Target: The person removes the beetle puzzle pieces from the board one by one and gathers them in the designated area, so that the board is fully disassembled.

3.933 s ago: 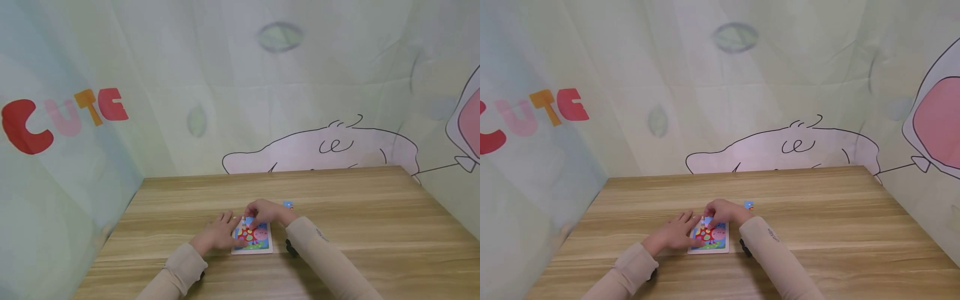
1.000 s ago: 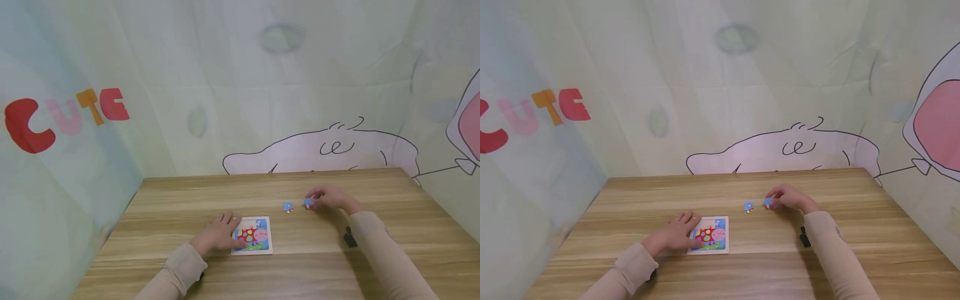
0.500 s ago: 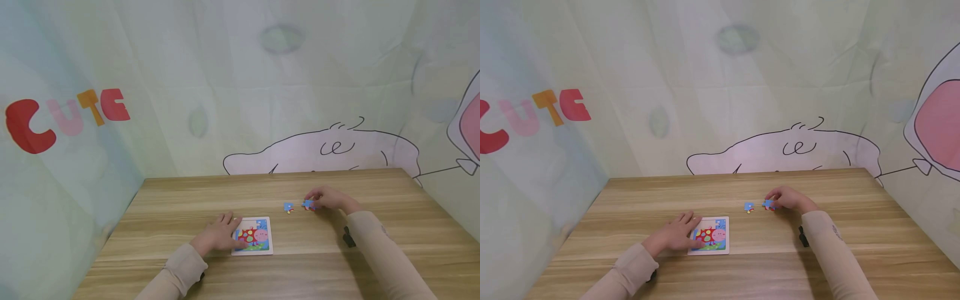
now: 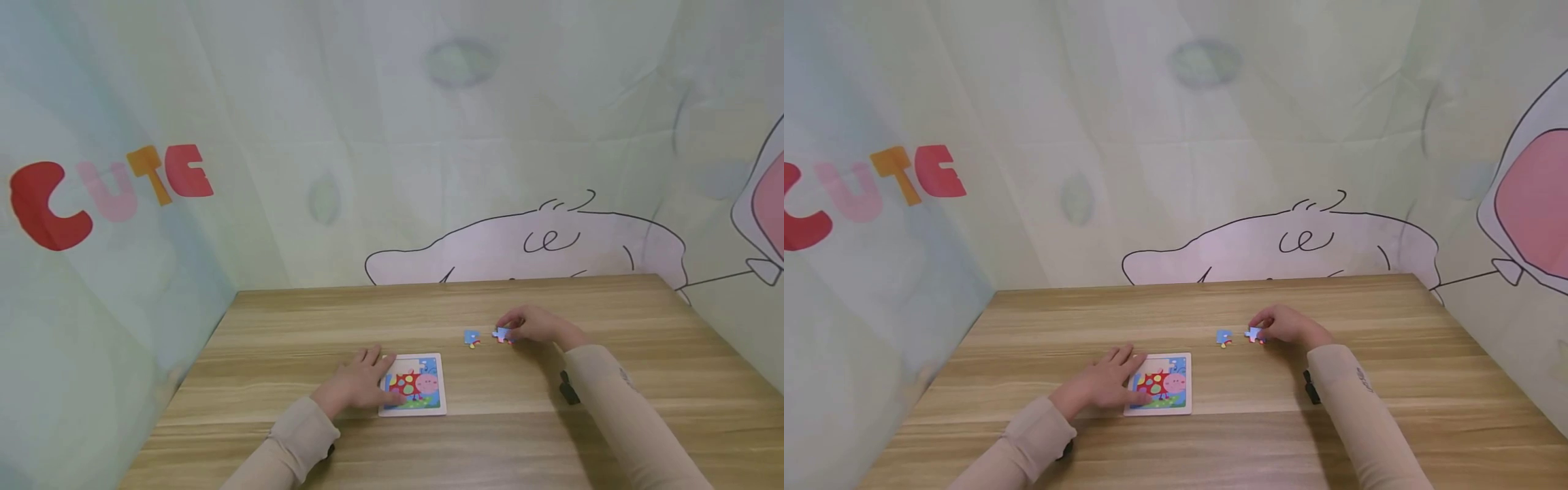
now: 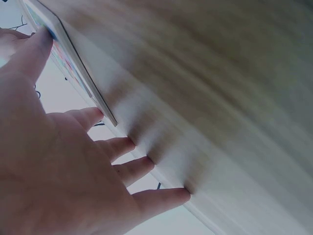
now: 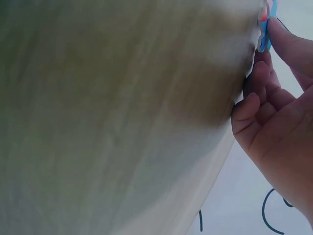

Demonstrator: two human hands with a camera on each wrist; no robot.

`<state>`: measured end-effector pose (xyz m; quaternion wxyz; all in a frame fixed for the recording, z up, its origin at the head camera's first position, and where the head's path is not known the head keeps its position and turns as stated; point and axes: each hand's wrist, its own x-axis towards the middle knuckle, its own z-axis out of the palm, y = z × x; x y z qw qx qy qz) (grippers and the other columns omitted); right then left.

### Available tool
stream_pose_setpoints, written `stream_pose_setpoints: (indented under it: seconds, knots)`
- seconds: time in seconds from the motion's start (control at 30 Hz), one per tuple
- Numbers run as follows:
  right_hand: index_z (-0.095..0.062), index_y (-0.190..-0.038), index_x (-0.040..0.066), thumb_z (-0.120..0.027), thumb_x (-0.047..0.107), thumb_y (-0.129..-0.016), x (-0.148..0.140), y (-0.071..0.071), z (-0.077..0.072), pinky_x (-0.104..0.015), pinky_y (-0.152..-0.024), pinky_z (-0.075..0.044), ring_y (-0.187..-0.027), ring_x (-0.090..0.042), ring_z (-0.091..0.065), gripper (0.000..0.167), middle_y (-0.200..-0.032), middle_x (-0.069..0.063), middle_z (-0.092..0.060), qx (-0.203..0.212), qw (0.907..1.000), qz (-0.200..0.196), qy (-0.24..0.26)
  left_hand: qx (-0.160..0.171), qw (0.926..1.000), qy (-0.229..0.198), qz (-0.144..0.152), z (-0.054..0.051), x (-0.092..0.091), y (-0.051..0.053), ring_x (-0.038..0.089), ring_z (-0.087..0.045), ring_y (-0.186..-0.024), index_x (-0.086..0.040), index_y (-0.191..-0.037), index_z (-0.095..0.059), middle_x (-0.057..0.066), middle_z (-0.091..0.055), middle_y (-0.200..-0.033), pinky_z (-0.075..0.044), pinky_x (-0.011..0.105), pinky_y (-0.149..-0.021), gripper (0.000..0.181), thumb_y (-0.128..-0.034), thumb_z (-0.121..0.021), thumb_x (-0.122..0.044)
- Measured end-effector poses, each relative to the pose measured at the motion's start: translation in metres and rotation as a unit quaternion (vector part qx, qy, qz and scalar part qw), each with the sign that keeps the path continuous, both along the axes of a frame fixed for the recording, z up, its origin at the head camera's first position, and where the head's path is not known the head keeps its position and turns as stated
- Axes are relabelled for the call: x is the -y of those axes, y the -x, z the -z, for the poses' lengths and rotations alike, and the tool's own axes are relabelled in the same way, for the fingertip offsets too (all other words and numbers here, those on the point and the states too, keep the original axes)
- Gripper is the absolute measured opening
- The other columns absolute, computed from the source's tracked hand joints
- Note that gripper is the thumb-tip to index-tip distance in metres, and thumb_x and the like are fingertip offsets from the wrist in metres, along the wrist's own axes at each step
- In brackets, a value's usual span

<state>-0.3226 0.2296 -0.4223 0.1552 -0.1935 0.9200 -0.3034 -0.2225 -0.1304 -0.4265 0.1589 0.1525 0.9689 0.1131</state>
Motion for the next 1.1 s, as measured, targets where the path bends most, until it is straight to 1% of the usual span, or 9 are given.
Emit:
stream_pose_setpoints:
  seconds: [0.13, 0.3, 0.4, 0.5, 0.57, 0.73, 0.9, 1.0, 1.1]
  knots:
    - [-0.069, -0.109, 0.002, -0.068, 0.008, -0.086, -0.001, 0.0, 0.001, -0.042, -0.084, -0.05, -0.095, -0.026, -0.062, 0.024, -0.105, -0.016, -0.069, -0.006, 0.9998, -0.017, 0.008, -0.001, 1.0, -0.001, 0.0, -0.001, 0.0, 0.0, 0.043, -0.019, -0.143, -0.016, -0.15, -0.036, 0.017, -0.024, -0.157, -0.02, 0.072, -0.105, 0.088, -0.0805, -0.064, -0.063]
    - [-0.069, -0.109, 0.002, -0.068, 0.01, -0.087, -0.001, -0.001, 0.0, -0.043, -0.085, -0.049, -0.097, -0.026, -0.061, 0.024, -0.105, -0.014, -0.069, -0.006, 0.9997, -0.02, 0.012, 0.0, 1.0, 0.001, 0.004, -0.003, -0.001, -0.001, 0.043, -0.019, -0.143, -0.015, -0.15, -0.035, 0.017, -0.024, -0.157, -0.019, 0.073, -0.104, 0.088, -0.0811, -0.063, -0.062]
    - [-0.068, -0.111, 0.003, -0.067, 0.012, -0.088, -0.001, 0.0, -0.001, -0.041, -0.084, -0.049, -0.094, -0.024, -0.06, 0.025, -0.102, -0.011, -0.068, 0.0, 0.9998, -0.013, 0.013, 0.002, 1.0, 0.002, 0.004, -0.003, -0.001, 0.0, 0.043, -0.018, -0.143, -0.015, -0.15, -0.034, 0.017, -0.023, -0.157, -0.019, 0.073, -0.104, 0.088, -0.0815, -0.063, -0.062]
    - [-0.067, -0.115, 0.003, -0.066, 0.013, -0.088, -0.002, 0.001, -0.003, -0.036, -0.078, -0.047, -0.089, -0.021, -0.057, 0.028, -0.098, -0.008, -0.066, 0.0, 0.9999, -0.007, 0.011, 0.003, 1.0, 0.003, 0.004, -0.003, -0.001, 0.0, 0.043, -0.018, -0.143, -0.015, -0.151, -0.034, 0.017, -0.023, -0.157, -0.02, 0.073, -0.104, 0.088, -0.0816, -0.063, -0.062]
    - [-0.066, -0.117, 0.003, -0.066, 0.014, -0.089, -0.002, 0.001, -0.005, -0.033, -0.075, -0.046, -0.085, -0.02, -0.055, 0.03, -0.095, -0.008, -0.064, -0.008, 0.9999, -0.004, 0.009, 0.003, 1.0, 0.004, 0.004, -0.003, -0.001, 0.001, 0.043, -0.018, -0.143, -0.015, -0.151, -0.034, 0.017, -0.023, -0.157, -0.02, 0.073, -0.104, 0.088, -0.0816, -0.063, -0.062]
    - [-0.063, -0.121, 0.004, -0.065, 0.018, -0.091, 0.0, 0.002, -0.01, -0.034, -0.075, -0.047, -0.089, -0.022, -0.055, 0.033, -0.098, -0.008, -0.061, -0.028, 0.9996, -0.007, 0.001, 0.007, 1.0, 0.004, 0.002, -0.002, 0.0, 0.001, 0.043, -0.018, -0.144, -0.016, -0.151, -0.034, 0.016, -0.022, -0.158, -0.019, 0.072, -0.105, 0.088, -0.0811, -0.063, -0.062]
    - [-0.061, -0.125, 0.004, -0.063, 0.017, -0.093, 0.01, -0.003, -0.02, -0.037, -0.078, -0.049, -0.095, -0.024, -0.057, 0.035, -0.102, -0.008, -0.061, -0.045, 0.9985, -0.032, 0.003, 0.007, 1.0, -0.001, 0.0, -0.003, 0.0, -0.001, 0.042, -0.018, -0.144, -0.015, -0.15, -0.036, 0.016, -0.023, -0.157, -0.019, 0.072, -0.105, 0.088, -0.0804, -0.064, -0.062]
    - [-0.061, -0.126, 0.005, -0.064, 0.019, -0.093, 0.021, -0.007, -0.027, -0.038, -0.08, -0.049, -0.096, -0.023, -0.058, 0.036, -0.104, -0.007, -0.062, -0.053, 0.9977, -0.042, 0.002, 0.007, 1.0, -0.006, 0.002, -0.003, 0.0, -0.002, 0.042, -0.018, -0.144, -0.016, -0.15, -0.035, 0.016, -0.023, -0.158, -0.018, 0.072, -0.105, 0.089, -0.0804, -0.063, -0.063]
    - [-0.061, -0.126, 0.007, -0.064, 0.021, -0.093, 0.034, -0.009, -0.03, -0.037, -0.08, -0.049, -0.094, -0.019, -0.058, 0.036, -0.105, -0.004, -0.063, -0.051, 0.9976, -0.047, 0.003, 0.004, 0.9999, -0.008, 0.01, -0.004, -0.002, -0.004, 0.042, -0.019, -0.143, -0.016, -0.15, -0.035, 0.016, -0.023, -0.157, -0.02, 0.072, -0.105, 0.089, -0.0805, -0.063, -0.063]
